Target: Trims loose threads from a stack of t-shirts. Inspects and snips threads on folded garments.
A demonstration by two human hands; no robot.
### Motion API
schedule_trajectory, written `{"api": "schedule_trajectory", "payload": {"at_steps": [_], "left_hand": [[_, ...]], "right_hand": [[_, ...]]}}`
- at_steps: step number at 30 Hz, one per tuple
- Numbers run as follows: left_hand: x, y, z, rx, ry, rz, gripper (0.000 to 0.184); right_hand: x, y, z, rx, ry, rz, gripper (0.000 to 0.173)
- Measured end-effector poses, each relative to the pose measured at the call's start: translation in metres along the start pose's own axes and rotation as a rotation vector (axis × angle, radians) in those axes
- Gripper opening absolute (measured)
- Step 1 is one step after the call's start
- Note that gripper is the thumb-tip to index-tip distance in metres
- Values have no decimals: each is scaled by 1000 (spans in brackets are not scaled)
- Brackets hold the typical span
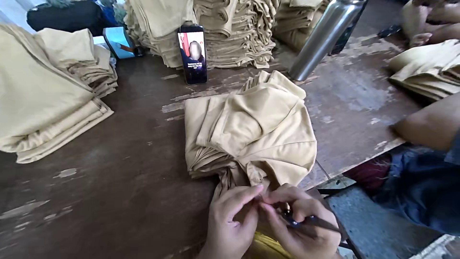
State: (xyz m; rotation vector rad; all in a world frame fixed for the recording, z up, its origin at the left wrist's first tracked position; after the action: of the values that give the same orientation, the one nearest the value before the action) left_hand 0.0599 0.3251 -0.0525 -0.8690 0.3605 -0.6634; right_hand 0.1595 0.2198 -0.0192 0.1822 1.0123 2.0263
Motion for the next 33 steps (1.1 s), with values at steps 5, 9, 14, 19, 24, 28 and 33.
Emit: {"api": "schedule_trajectory", "payload": {"at_steps": [5, 9, 14, 19, 24, 28, 33], "left_hand": [[-2, -6, 0, 129, -28, 154, 12], [-6, 8, -2, -55, -87, -90, 11], [-13, 31, -10, -393, -207, -431, 8], [-12, 33, -17, -488, -249, -495, 9], [-11, 31, -17, -467, -245, -555, 8], [-11, 31, -17, -456, -244, -552, 8], [-12, 29, -16, -437, -235, -510, 7]], "right_hand": [[16, 19, -10, -35, 134, 51, 24], [15, 4, -14, 71, 177, 29, 20], [11, -34, -25, 213, 260, -245, 37], [13, -32, -29, 226, 274, -401, 37], [15, -25, -26, 204, 279, -554, 39], [14, -24, -29, 187, 306, -575, 39], [17, -23, -23, 186, 264, -629, 41]]}}
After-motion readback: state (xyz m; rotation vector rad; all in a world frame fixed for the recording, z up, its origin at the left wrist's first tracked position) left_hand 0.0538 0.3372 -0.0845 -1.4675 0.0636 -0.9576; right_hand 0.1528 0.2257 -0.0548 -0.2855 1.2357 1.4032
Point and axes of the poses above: each hand's wrist, its own z-axis towards the middle knuckle, its own x-axis out of the palm, y = z × x, the point moved 10 cm from there along z, towards the middle knuckle, and after that the axes turned 7 degrees about x, right-handed, at the moved point
